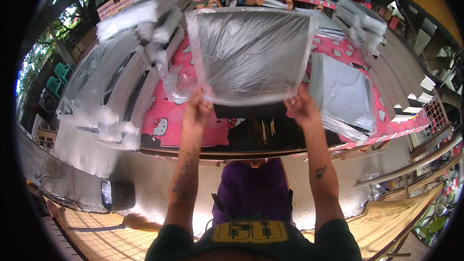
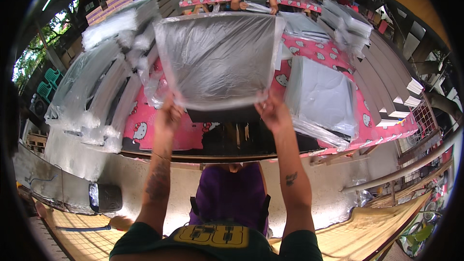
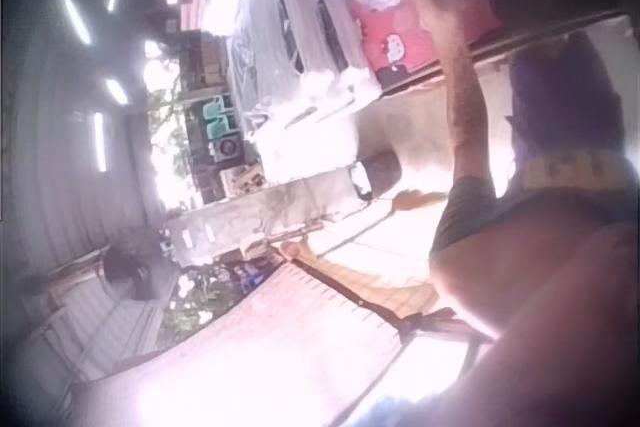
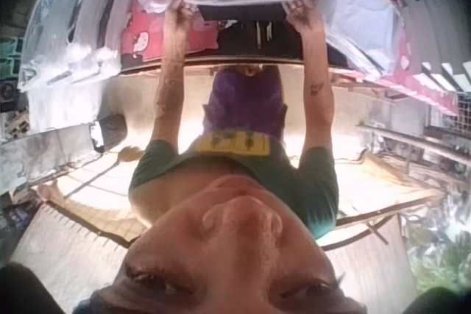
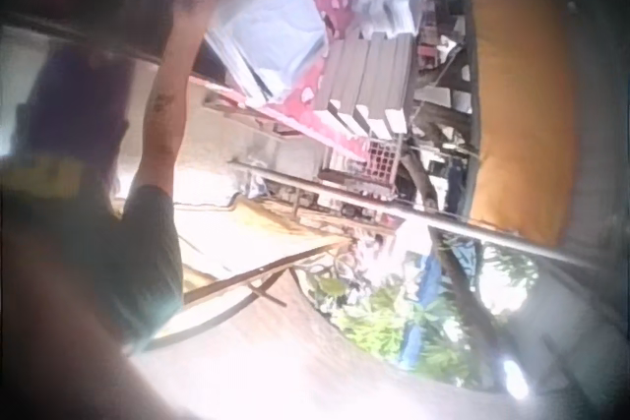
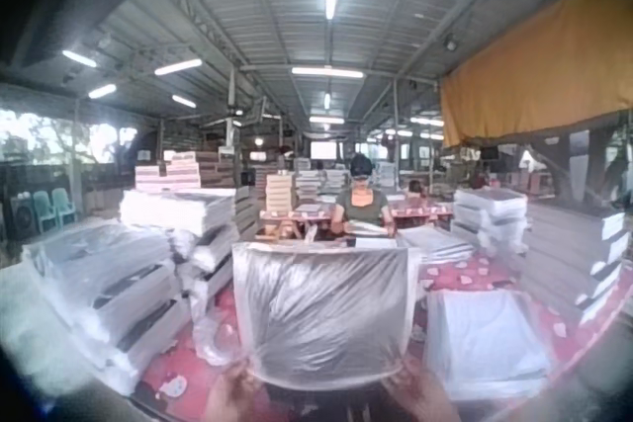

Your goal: The person places white sheets of paper into plastic bags, inserts black books into the bags behind the paper, and stacks the packaged items on a table.

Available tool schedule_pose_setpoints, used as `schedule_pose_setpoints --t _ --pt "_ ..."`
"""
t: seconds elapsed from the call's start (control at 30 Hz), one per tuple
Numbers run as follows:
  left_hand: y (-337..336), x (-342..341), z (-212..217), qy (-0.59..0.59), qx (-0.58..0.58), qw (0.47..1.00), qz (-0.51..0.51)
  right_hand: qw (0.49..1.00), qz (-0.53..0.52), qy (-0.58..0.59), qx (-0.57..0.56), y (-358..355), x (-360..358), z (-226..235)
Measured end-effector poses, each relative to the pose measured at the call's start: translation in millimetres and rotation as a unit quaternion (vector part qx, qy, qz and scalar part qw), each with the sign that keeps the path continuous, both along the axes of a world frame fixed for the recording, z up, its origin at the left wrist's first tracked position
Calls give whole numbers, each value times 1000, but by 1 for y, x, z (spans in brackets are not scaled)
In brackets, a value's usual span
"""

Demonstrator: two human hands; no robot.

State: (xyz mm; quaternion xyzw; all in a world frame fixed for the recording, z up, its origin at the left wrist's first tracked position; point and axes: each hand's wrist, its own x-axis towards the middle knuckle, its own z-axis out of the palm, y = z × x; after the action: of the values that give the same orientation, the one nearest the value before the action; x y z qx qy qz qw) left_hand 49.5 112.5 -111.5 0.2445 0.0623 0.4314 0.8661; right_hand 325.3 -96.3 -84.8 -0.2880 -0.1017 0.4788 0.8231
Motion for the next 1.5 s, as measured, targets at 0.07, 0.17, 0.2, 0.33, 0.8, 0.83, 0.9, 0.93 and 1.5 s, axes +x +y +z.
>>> schedule_pose_setpoints --t 0.07,0.17,0.2,0.33,0.8,0.83,0.9,0.93,1.5 --pt "-5 16 -77 127 -86 988 25 982 146 8 117 -12 48 -115" --pt "-20 -13 -77 294 32 953 66 977 -16 -130 -171 -13 4 -110" --pt "-20 -10 -61 347 121 924 109 942 -73 -239 -222 -9 -4 -93" --pt "-6 42 -49 447 338 815 149 842 -183 -468 -196 17 2 -99" --pt "-114 203 45 140 114 978 -102 909 -218 -290 -203 -137 81 48" --pt "-126 223 46 125 102 981 -110 895 -223 -303 -240 -157 86 47" --pt "-148 254 40 114 78 982 -127 865 -225 -328 -307 -193 98 43" --pt "-161 268 29 116 64 981 -144 872 -227 -325 -286 -209 110 34" --pt "-196 270 10 363 781 474 181 495 -370 -676 -403 -302 161 -31"
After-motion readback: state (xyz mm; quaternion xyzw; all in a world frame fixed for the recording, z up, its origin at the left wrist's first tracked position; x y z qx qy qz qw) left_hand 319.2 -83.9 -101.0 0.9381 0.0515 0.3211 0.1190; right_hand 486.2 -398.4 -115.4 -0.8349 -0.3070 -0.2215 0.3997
